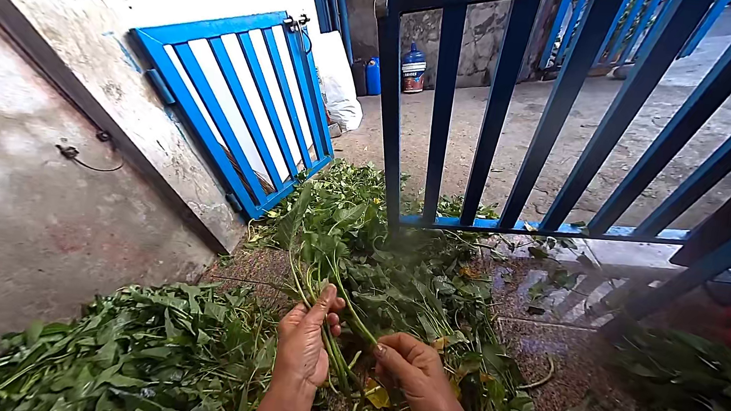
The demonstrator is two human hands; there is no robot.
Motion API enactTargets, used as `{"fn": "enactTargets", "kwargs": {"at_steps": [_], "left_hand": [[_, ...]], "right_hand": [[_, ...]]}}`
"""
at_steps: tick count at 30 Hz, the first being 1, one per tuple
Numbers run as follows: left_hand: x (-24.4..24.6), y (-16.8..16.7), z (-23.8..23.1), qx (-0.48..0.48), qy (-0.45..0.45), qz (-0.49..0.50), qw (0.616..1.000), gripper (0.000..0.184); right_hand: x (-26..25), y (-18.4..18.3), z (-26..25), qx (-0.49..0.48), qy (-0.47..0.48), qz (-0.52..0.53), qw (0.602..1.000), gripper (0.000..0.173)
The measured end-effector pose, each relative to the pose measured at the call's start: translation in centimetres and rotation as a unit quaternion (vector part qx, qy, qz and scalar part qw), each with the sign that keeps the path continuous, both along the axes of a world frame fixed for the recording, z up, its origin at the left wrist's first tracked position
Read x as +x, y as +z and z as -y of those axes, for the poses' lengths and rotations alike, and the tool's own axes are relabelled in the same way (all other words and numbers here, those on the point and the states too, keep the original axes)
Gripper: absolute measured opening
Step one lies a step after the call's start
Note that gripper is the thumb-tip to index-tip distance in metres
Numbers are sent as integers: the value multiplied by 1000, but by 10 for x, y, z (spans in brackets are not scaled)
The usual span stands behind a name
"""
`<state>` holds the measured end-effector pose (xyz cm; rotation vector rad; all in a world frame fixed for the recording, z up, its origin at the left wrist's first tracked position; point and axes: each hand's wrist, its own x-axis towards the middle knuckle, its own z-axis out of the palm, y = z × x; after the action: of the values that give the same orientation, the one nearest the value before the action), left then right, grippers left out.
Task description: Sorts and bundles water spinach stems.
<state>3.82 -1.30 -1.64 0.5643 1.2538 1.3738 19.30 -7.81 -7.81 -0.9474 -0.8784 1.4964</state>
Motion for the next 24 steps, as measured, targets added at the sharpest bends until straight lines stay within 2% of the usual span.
{"fn": "enactTargets", "kwargs": {"at_steps": [2,6,13,17,24], "left_hand": [[-3,2,-1,-7,27,-5,1000,20],[-1,2,-1,-12,78,0,997,14],[10,-7,2,-35,66,8,997,19],[13,-11,3,-26,98,0,995,18],[14,-13,0,-38,81,3,996,18]], "right_hand": [[2,2,0,15,-63,24,998,13],[-2,-5,-5,46,-134,77,987,11],[-24,-22,-15,14,-101,173,980,11],[-30,-30,-24,16,-150,208,966,9],[-30,-26,-24,55,-151,392,906,14]]}}
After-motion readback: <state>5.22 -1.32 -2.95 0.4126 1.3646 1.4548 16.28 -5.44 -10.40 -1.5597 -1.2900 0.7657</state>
